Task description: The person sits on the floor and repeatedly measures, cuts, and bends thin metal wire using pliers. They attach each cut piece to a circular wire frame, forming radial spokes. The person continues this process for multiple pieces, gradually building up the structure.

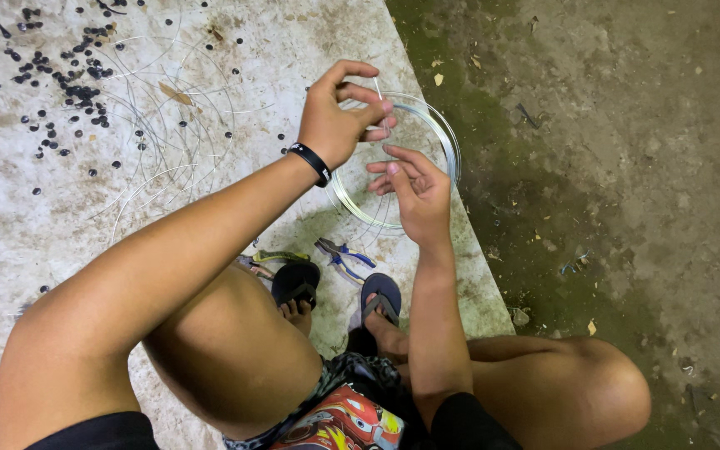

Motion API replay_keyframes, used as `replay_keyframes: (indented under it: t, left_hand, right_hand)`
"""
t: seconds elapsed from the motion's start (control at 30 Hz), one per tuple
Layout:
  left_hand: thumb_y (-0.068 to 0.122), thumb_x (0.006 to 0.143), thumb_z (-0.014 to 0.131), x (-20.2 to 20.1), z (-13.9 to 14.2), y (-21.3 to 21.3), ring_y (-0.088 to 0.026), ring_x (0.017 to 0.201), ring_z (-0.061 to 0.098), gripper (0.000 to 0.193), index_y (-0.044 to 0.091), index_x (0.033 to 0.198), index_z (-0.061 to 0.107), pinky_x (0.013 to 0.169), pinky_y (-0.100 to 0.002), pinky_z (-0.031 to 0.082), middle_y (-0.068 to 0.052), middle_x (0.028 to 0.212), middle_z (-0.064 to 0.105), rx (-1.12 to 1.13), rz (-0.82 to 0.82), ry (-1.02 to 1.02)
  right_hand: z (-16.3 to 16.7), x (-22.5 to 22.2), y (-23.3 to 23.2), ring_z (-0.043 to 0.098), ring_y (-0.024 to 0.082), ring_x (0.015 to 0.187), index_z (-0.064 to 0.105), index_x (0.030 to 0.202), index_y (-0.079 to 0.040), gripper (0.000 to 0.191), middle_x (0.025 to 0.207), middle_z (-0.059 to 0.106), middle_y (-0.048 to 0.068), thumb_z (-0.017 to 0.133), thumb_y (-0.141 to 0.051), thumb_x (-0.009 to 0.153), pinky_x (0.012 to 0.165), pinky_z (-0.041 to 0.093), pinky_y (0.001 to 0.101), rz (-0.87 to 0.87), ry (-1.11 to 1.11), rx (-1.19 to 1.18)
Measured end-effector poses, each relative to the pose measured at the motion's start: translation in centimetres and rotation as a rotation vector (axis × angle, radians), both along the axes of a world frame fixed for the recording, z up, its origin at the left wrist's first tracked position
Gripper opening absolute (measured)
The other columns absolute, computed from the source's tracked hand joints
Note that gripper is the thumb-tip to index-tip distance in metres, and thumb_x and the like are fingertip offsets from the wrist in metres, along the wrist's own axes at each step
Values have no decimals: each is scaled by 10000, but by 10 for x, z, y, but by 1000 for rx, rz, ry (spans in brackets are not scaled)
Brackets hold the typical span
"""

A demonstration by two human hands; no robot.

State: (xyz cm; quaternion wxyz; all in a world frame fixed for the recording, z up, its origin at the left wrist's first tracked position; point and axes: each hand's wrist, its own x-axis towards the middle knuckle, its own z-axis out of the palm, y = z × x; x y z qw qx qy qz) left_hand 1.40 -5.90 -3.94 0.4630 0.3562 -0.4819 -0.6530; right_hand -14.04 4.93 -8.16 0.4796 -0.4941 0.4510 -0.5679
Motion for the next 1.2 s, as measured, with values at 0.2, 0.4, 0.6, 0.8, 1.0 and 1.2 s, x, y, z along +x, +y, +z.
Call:
replay_keyframes:
  t: [0.2, 0.4, 0.6, 0.8, 1.0, 1.2]
  left_hand:
    - [-63, 884, 726, -9, 1, 11, -225, 829, 788, 532, 41, 1349, 490, 643, -288, 672, -117, 963, 669, -14, -32, 7]
    - [-25, 883, 760, -14, -6, 7, -196, 841, 792, 337, -51, 1190, 623, 655, -273, 661, -97, 997, 681, 6, -6, -29]
    - [-13, 860, 823, -19, -14, 9, -130, 747, 721, 334, -43, 1149, 658, 635, -264, 635, -107, 971, 682, -82, 57, -75]
    - [-11, 829, 802, -17, -7, 14, -117, 720, 718, 452, 7, 1233, 602, 594, -268, 636, -85, 974, 666, -82, 55, -72]
    - [8, 874, 790, -17, -3, 16, -126, 791, 738, 394, 12, 1228, 617, 634, -271, 659, -95, 996, 680, -98, 35, -69]
    - [39, 938, 731, -13, 1, 14, -146, 847, 767, 307, 15, 1225, 624, 656, -286, 672, -91, 1021, 692, -69, 5, -62]
  right_hand:
    - [-3, 7, -2, 664, 145, 670, 655, 1234, 99, 247, 890, 736, 164, 581, -62, 1062, 613, 547, 269, -122, -43, -14]
    - [-6, 7, -2, 632, 135, 622, 674, 1211, 108, 242, 819, 706, 134, 589, -60, 1061, 570, 522, 262, -131, -48, -16]
    - [-7, 9, -2, 636, 133, 619, 671, 1206, 104, 233, 825, 719, 145, 588, -55, 1056, 568, 518, 258, -122, -28, -28]
    - [-7, 9, 0, 639, 127, 620, 674, 1205, 97, 226, 830, 730, 149, 592, -53, 1057, 567, 520, 253, -139, -6, -27]
    - [-5, 9, 2, 645, 125, 628, 674, 1186, 93, 213, 828, 729, 145, 597, -55, 1053, 570, 524, 255, -148, -11, -30]
    - [-2, 10, 3, 645, 124, 635, 680, 1180, 94, 211, 829, 731, 143, 596, -54, 1055, 578, 526, 254, -147, 7, -27]
